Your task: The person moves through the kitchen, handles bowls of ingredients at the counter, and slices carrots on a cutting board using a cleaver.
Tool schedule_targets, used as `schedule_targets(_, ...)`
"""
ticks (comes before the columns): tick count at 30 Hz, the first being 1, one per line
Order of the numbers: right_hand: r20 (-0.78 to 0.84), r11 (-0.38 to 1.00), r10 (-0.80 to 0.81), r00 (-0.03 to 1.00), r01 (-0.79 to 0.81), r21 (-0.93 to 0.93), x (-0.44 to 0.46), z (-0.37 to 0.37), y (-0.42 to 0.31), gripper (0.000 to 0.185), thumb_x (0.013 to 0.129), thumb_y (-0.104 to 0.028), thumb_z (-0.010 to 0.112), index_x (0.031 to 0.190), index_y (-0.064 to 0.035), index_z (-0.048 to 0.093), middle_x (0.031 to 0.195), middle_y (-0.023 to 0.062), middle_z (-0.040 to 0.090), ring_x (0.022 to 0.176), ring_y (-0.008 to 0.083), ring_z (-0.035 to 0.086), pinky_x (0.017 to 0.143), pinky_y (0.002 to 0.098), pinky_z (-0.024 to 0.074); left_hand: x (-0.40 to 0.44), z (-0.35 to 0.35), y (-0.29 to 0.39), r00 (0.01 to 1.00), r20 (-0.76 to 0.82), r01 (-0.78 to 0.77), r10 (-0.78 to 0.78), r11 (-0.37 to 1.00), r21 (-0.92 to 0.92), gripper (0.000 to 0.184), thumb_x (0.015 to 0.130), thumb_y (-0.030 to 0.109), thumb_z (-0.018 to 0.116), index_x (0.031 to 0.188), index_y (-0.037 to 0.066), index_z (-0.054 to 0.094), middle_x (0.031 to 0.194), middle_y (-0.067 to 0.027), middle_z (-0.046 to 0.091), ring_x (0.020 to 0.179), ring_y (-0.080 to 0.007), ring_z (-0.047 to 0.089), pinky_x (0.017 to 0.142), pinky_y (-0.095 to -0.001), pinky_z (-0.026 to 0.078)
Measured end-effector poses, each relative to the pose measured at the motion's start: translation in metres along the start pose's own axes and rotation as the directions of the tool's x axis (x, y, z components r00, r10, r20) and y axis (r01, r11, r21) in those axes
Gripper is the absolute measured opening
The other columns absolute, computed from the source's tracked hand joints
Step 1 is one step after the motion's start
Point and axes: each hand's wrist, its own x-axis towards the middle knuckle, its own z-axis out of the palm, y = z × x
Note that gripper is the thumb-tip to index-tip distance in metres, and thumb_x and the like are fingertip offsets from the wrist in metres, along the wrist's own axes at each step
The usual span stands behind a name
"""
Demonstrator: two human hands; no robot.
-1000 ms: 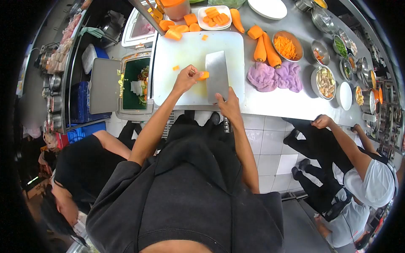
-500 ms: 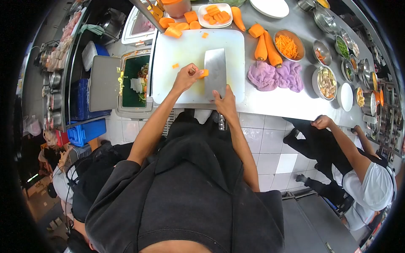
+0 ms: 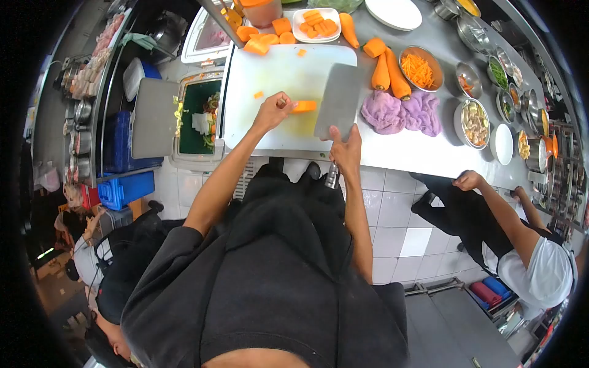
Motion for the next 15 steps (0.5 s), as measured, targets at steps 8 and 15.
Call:
schedule_targets(8,0.102,0.935,-0.100,0.990,0.129,-0.330,0.002,0.008,0.045,0.025,0.095,-0.016,0.063,0.110,-0.0031,0.047,0.070,0.0064,0.058,0.038,0.0069,0.040,0.033,0.0247,0.0342,0.001,0.003,-0.006,1.000,-0.015,0.012,-0.013,0.998,-0.065,0.032,0.087,0.032,0.074,0.083,0.007,0.054,0.063,0.0008,0.054,0.057,-0.0076,0.049,0.054,-0.0254,0.042)
schedule_targets(15,0.075,0.986,0.095,0.993,-0.083,-0.146,-0.010,-0.001,0.022,0.026,0.095,-0.016,0.064,0.112,-0.0047,0.047,0.070,0.0040,0.057,0.039,0.0058,0.040,0.033,0.0244,0.0333,-0.001,0.003,-0.007,0.998,-0.032,0.045,-0.049,0.993,-0.111,0.030,0.083,0.032,0.077,0.092,0.008,0.062,0.078,-0.0025,0.062,0.062,-0.0098,0.052,0.058,-0.0266,0.044)
